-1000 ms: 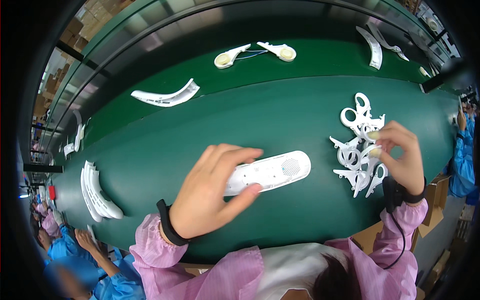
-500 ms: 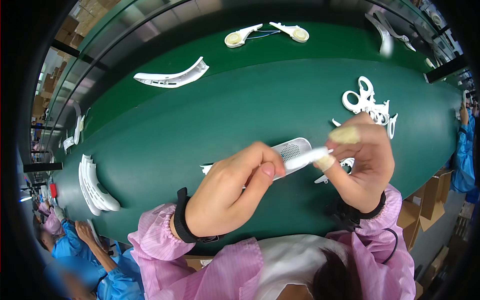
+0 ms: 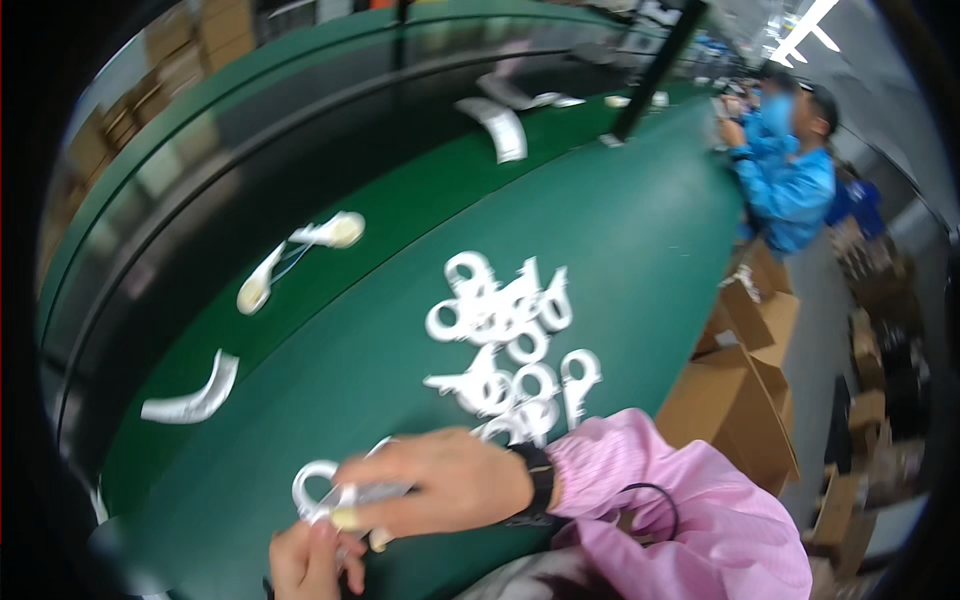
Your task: Manually assemble plastic housing parts on a production line conveyor belt.
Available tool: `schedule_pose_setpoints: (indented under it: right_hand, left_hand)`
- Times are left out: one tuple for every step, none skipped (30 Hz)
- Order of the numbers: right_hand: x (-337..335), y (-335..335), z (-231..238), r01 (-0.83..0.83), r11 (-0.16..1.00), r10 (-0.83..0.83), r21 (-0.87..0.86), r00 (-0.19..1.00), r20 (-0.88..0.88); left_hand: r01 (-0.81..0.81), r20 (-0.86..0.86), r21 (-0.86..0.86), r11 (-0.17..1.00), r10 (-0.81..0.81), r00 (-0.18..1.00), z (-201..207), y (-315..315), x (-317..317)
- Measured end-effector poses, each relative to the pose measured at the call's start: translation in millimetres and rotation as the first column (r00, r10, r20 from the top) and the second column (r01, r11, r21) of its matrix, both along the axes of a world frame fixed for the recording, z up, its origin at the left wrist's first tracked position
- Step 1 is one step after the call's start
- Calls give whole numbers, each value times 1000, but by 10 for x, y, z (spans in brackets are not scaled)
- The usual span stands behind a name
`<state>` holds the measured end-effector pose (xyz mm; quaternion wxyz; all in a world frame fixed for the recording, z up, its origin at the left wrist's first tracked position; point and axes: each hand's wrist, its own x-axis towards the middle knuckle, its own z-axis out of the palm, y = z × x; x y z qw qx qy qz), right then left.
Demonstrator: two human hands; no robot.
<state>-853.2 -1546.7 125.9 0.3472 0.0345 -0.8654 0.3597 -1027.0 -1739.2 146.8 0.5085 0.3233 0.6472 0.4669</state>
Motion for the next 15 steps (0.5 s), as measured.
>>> schedule_pose_setpoints:
  right_hand:
    - [-2, 36, -26, 57, 998, -58, 32, 998, 11]
    - [1, 86, -76, 46, 988, -38, 146, 998, -51]
    - [12, 106, -104, 23, 969, 4, 245, 994, -110]
    - [16, 114, -90, 46, 967, -19, 251, 994, -108]
    - [26, 93, -69, 52, 960, -20, 276, 993, -119]
    - [37, 79, -54, 56, 952, -17, 300, 991, -129]
    - [51, 83, -45, 60, 953, -22, 297, 991, -128]
    - [61, 82, -29, 69, 951, -34, 301, 992, -120]
    - [73, 89, -14, 77, 949, -44, 307, 993, -112]
    - [89, 106, 5, 78, 950, -47, 303, 993, -109]
    - [79, 127, 11, 132, 942, -112, 307, 990, -81]
    - [72, 142, 15, 185, 931, -177, 316, 983, -52]
    - [61, 151, 16, 184, 931, -178, 316, 983, -48]
    - [53, 162, 11, 198, 934, -201, 299, 979, -20]
    - [49, 168, 6, 212, 935, -224, 284, 975, 9]
  left_hand:
    - [69, 160, -159, 985, -43, 986, 107, 46, -82]
    - [39, 101, -99, 994, -29, 995, 169, 174, 22]
    - [-6, 40, -52, 999, 8, 999, 232, 243, 154]
    - [18, 43, -45, 999, -16, 999, 239, 279, 127]
    - [64, 70, -73, 995, -59, 996, 234, 265, 117]
    - [107, 97, -99, 989, -97, 990, 224, 252, 120]
    - [112, 99, -102, 989, -102, 990, 211, 250, 144]
    - [74, 6, -38, 996, -74, 997, 209, 237, 174]
    - [43, -84, 30, 999, -40, 996, 208, 219, 196]
    - [211, -486, 59, 976, -157, 860, 187, 185, 38]
    - [210, -484, 56, 976, -158, 861, 207, 228, 30]
    - [266, -754, 151, 952, -63, 654, 240, 313, 21]
    - [348, -922, 220, 911, 78, 379, 251, 362, 20]
    - [351, -921, 221, 910, 77, 381, 229, 363, 35]
    - [349, -924, 133, 927, -11, 382, 193, 352, 56]
